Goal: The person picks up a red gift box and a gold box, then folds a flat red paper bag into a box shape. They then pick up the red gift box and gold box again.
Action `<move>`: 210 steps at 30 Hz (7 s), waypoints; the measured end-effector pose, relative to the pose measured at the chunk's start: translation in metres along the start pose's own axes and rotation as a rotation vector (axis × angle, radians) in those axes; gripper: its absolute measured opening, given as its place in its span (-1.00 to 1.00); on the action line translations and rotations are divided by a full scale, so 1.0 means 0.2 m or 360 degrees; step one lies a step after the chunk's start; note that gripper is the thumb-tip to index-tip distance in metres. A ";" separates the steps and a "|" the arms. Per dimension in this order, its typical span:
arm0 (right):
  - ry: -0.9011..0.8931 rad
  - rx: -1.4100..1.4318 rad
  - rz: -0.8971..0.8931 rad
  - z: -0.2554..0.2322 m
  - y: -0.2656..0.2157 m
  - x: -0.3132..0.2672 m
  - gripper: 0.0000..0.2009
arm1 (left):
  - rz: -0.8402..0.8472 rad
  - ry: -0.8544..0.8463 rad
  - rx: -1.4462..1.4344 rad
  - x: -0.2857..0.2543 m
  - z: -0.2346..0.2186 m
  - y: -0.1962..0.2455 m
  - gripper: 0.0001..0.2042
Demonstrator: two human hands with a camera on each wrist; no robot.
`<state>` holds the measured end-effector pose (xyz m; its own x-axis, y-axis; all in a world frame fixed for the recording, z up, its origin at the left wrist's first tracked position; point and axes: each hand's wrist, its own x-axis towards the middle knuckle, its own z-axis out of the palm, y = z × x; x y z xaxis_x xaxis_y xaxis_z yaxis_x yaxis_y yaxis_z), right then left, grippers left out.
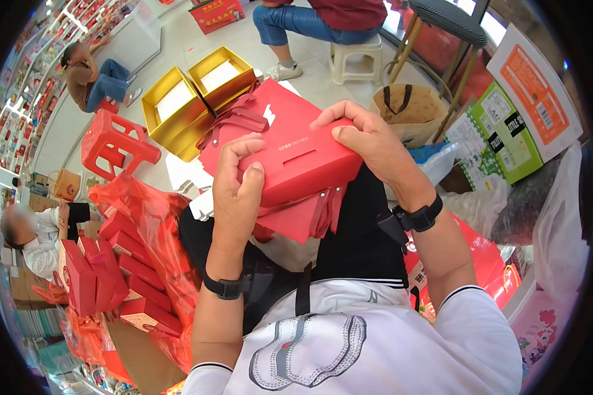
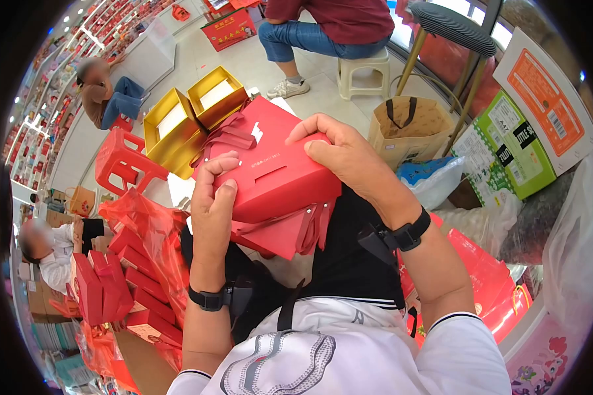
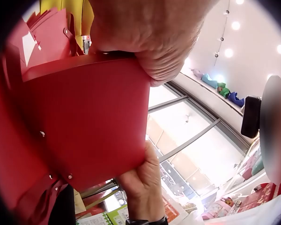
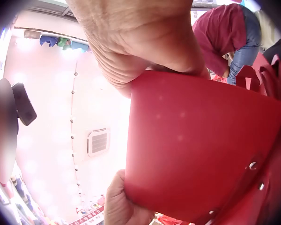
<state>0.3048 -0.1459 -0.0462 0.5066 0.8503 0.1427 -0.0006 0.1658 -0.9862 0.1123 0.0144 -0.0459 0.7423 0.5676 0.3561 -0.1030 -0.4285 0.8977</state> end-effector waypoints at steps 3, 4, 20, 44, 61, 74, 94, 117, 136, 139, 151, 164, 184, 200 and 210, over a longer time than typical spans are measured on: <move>-0.0026 -0.0075 0.0045 -0.02 -0.02 0.01 -0.77 | -0.0129 -0.0008 0.0127 0.02 0.00 0.04 -0.71; -0.0044 -0.0091 0.0064 -0.02 -0.02 0.01 -0.77 | -0.0144 -0.0011 0.0145 0.02 -0.01 0.05 -0.72; 0.0003 -0.0419 -0.0081 -0.01 -0.05 0.02 -0.78 | -0.0175 -0.0029 0.0228 0.04 -0.02 0.08 -0.77; 0.0132 0.0090 0.0085 0.00 0.02 0.02 -0.62 | -0.0007 -0.0276 0.0153 -0.06 -0.11 0.01 0.01; 0.0118 0.0826 0.0211 0.06 0.11 -0.13 -0.35 | 0.1188 -0.0006 0.1123 0.02 0.09 0.07 -0.10; 0.0605 0.0908 0.0132 -0.13 0.32 -0.04 -0.65 | 0.0873 0.0011 0.1236 0.15 -0.04 -0.11 -0.41; 0.0452 0.1052 0.0318 -0.46 0.45 0.09 -0.63 | -0.0735 0.0254 0.0367 0.06 -0.32 -0.47 -0.18; 0.0531 0.0978 0.0347 -0.40 0.50 0.04 -0.65 | -0.1282 -0.0344 0.0129 -0.55 -0.27 -0.23 -0.65; 0.0543 0.0991 0.0096 -0.41 0.39 0.03 -0.55 | -0.0400 0.0137 0.0984 -0.06 -0.19 -0.24 -0.73; 0.0613 0.1038 0.0003 -0.32 0.30 0.02 -0.55 | -0.0463 0.0004 0.1094 -0.04 -0.16 -0.28 -0.72; 0.0159 0.1504 0.0326 0.00 0.41 0.00 -0.55 | -0.0057 0.0506 0.1071 0.13 -0.50 -0.21 -0.57; 0.0200 0.1540 0.0371 0.02 0.38 -0.01 -0.53 | 0.0250 0.0257 0.1787 0.42 -0.87 -0.39 -0.64; 0.0241 0.1324 0.0329 0.03 0.32 0.02 -0.55 | 0.0380 -0.0534 0.1158 -0.08 -0.82 0.37 -0.80; 0.0023 0.0951 0.0393 0.06 0.22 0.04 -0.52 | 0.0204 -0.0201 0.1409 -0.25 -0.62 0.22 -0.76; -0.0044 0.0892 0.0454 0.04 0.26 0.08 -0.54 | 0.0115 0.0012 0.1406 -0.29 -0.55 0.18 -0.70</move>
<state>0.3064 -0.1191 -0.0942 0.3971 0.9112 -0.1098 -0.5880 0.1607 -0.7928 -0.0072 0.0435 -0.0059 0.7492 0.5216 0.4084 0.4017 -0.8479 0.3460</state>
